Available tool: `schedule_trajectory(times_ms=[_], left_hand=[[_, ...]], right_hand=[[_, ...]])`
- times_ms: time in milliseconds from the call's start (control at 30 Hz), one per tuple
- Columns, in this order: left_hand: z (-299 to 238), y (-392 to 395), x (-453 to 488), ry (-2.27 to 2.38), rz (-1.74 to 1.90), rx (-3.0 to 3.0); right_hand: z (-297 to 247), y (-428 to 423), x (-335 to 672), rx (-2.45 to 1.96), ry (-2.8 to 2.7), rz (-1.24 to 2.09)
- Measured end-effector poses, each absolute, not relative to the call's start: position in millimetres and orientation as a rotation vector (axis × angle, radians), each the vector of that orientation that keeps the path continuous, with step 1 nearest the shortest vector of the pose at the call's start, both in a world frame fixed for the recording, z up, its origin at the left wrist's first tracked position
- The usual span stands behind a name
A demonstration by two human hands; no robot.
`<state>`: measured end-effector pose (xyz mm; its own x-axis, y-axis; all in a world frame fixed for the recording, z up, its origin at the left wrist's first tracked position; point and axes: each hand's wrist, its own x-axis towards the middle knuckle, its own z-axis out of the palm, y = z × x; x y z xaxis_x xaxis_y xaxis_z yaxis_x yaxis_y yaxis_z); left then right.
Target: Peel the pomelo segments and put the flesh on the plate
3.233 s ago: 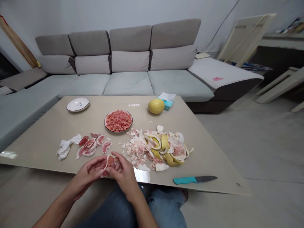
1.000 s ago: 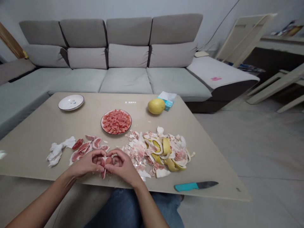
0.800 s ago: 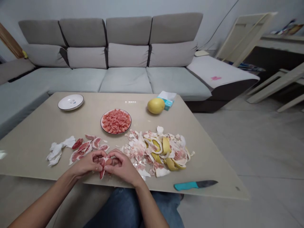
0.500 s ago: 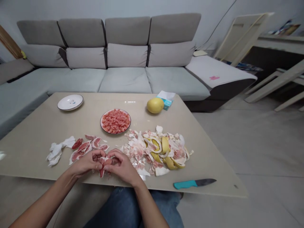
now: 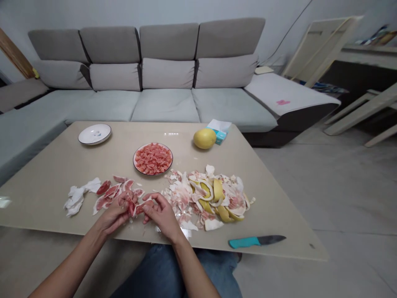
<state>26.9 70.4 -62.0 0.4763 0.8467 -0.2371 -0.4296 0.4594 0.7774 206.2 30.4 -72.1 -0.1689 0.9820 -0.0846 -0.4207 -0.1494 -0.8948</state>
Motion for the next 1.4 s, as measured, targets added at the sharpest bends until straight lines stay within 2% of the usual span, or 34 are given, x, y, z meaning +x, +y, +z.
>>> schedule_trajectory(times_ms=[467, 633, 967, 1133, 1233, 1400], left_hand=[[-73.2, 55.8, 46.1, 0.941, 1.35, 0.511], [-74.9, 58.4, 26.9, 1.095, 1.465, 0.577], [-78.6, 54.4, 3.2, 1.347, 1.116, 1.223], [-79.0, 59.2, 2.2, 1.382, 1.084, 1.417], [-71.5, 57.6, 8.6, 1.344, 1.068, 1.436], [-56.4, 51.5, 29.9, 1.108, 0.841, 1.351]], right_hand=[[-82.9, 33.6, 186.6, -1.05, -0.619, 1.281], [-82.4, 36.6, 203.5, -1.109, -0.481, 1.179], [-81.9, 39.0, 204.3, -1.109, -0.515, 1.359], [-77.1, 36.1, 206.7, -1.116, -0.578, 1.39], [-74.0, 34.5, 205.7, -1.095, -0.645, 1.432], [-75.6, 30.0, 200.7, -1.052, -0.793, 1.543]])
